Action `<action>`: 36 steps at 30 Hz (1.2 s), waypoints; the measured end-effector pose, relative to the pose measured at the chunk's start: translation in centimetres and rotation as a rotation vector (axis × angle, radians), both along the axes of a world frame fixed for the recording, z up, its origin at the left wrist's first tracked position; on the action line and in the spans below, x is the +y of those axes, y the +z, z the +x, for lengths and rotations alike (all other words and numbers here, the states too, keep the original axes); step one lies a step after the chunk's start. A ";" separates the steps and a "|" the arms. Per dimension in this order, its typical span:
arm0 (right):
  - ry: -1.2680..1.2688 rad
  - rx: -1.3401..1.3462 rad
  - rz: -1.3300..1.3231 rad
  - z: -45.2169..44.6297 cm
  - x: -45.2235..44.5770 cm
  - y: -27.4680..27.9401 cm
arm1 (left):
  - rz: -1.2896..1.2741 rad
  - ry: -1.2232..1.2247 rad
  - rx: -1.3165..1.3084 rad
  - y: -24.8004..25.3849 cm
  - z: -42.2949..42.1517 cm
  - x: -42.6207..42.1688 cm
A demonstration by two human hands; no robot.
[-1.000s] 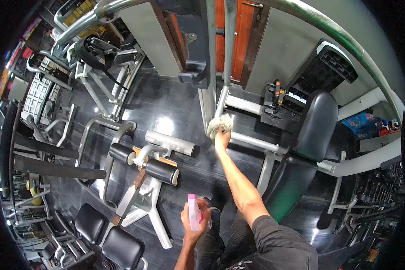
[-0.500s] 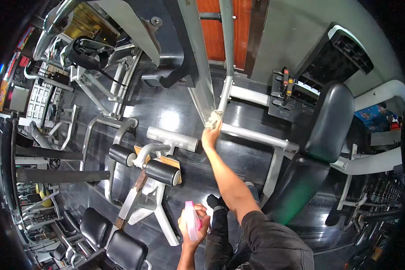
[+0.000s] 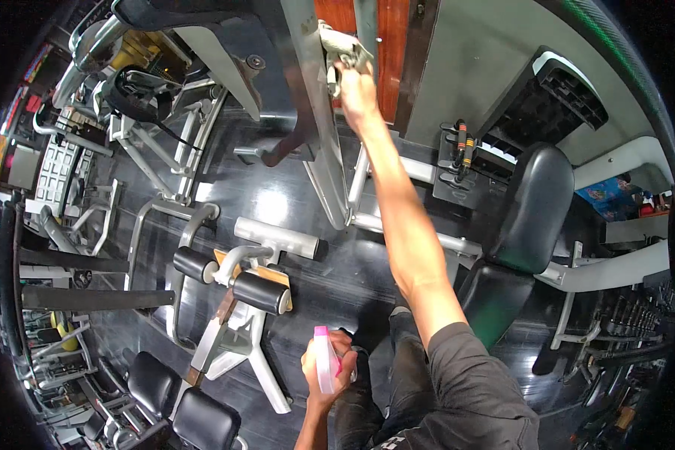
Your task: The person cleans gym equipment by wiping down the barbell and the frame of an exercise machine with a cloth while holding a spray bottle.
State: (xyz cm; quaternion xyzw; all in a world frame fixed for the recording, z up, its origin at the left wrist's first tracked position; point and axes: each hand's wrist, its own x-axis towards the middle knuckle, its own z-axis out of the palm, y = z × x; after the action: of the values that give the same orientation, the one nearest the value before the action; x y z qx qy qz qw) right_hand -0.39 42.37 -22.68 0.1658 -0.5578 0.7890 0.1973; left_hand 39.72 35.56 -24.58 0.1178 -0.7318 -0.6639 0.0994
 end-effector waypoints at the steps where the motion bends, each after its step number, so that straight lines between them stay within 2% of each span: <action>1: 0.045 -0.012 0.054 -0.5 0.6 0.4 | -0.017 -0.008 0.028 -0.3 -0.2 0.0; 2: 0.089 -0.022 0.110 -1.0 1.3 0.7 | -0.034 -0.017 0.055 -0.4 -0.3 0.0; 4: -0.103 -0.252 0.326 -1.4 1.2 -3.5 | -0.046 -0.019 0.066 -0.3 -0.5 0.0; 6: 0.094 -0.209 0.291 -2.3 1.2 -12.1 | -0.061 -0.007 0.077 -0.3 -0.6 -0.1; 8: 0.266 -0.342 0.295 -2.1 0.8 -24.0 | -0.035 -0.013 0.019 -0.4 -0.7 -0.4; 9: 0.319 -0.554 0.315 -1.5 0.6 -30.1 | -0.039 0.001 0.024 -0.4 -1.0 -0.5; 10: 0.369 -0.768 0.336 -0.6 0.4 -33.6 | -0.087 -0.007 0.033 -0.5 -1.2 -0.6; 14: 0.333 -0.871 0.282 3.7 0.2 -31.5 | -0.098 0.005 0.023 -0.6 -1.0 -0.2; 16: 0.166 -0.943 0.290 4.2 -0.6 -31.5 | -0.077 0.000 0.006 -0.3 -0.7 0.1; 17: 0.091 -0.986 0.313 5.5 -0.9 -28.9 | -0.060 -0.010 -0.010 0.0 -0.7 0.2; 18: -0.181 -0.728 0.335 3.7 -2.7 -38.0 | -0.059 -0.012 -0.002 0.4 -0.5 0.2; 20: -0.109 -0.748 0.167 7.3 -2.5 -27.1 | -0.189 -0.022 0.061 1.3 -0.1 0.2; 21: -0.113 -0.741 0.164 8.0 -3.2 -24.8 | -0.132 -0.012 -0.005 1.8 0.4 0.3; 23: 0.018 -0.922 -0.470 9.5 -3.8 -21.1 | -0.104 -0.019 -0.003 1.6 1.5 0.0; 24: -0.004 -0.820 -0.414 10.9 -3.8 -15.6 | -0.084 -0.022 -0.003 1.6 1.7 -0.2; 26: -0.127 -0.619 -0.286 10.9 -4.6 -11.7 | -0.113 -0.024 0.036 1.8 2.2 -0.4; 27: -0.305 -0.548 -0.281 11.7 -5.6 -8.3 | -0.053 -0.016 0.002 1.6 2.8 -0.5; 28: -0.215 -0.552 -0.158 14.6 -5.1 -2.9 | 0.006 -0.007 -0.036 1.5 3.3 -0.7; 30: -0.555 -0.186 0.259 14.6 -6.2 -4.9 | 0.030 -0.019 -0.076 2.0 3.8 -1.1; 32: -0.500 -0.175 0.465 15.0 -6.4 -9.4 | 0.055 -0.026 -0.115 2.2 4.4 -1.2; 33: -0.569 -0.054 0.562 15.7 -6.5 -11.0 | 0.070 -0.015 -0.092 2.1 4.6 -1.4; 34: -0.571 -0.052 0.558 16.6 -6.6 -12.9 | 0.085 -0.002 -0.071 2.1 4.9 -1.7; 36: -0.385 -0.246 0.677 18.5 -6.5 -16.8 | 0.076 -0.013 -0.026 2.2 5.2 -2.3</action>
State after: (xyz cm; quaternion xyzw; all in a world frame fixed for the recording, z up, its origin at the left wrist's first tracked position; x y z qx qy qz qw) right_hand 18.09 35.86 -39.45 0.0183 -0.8262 0.5234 0.2075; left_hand 44.91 33.29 -22.36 0.1254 -0.7080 -0.6903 0.0812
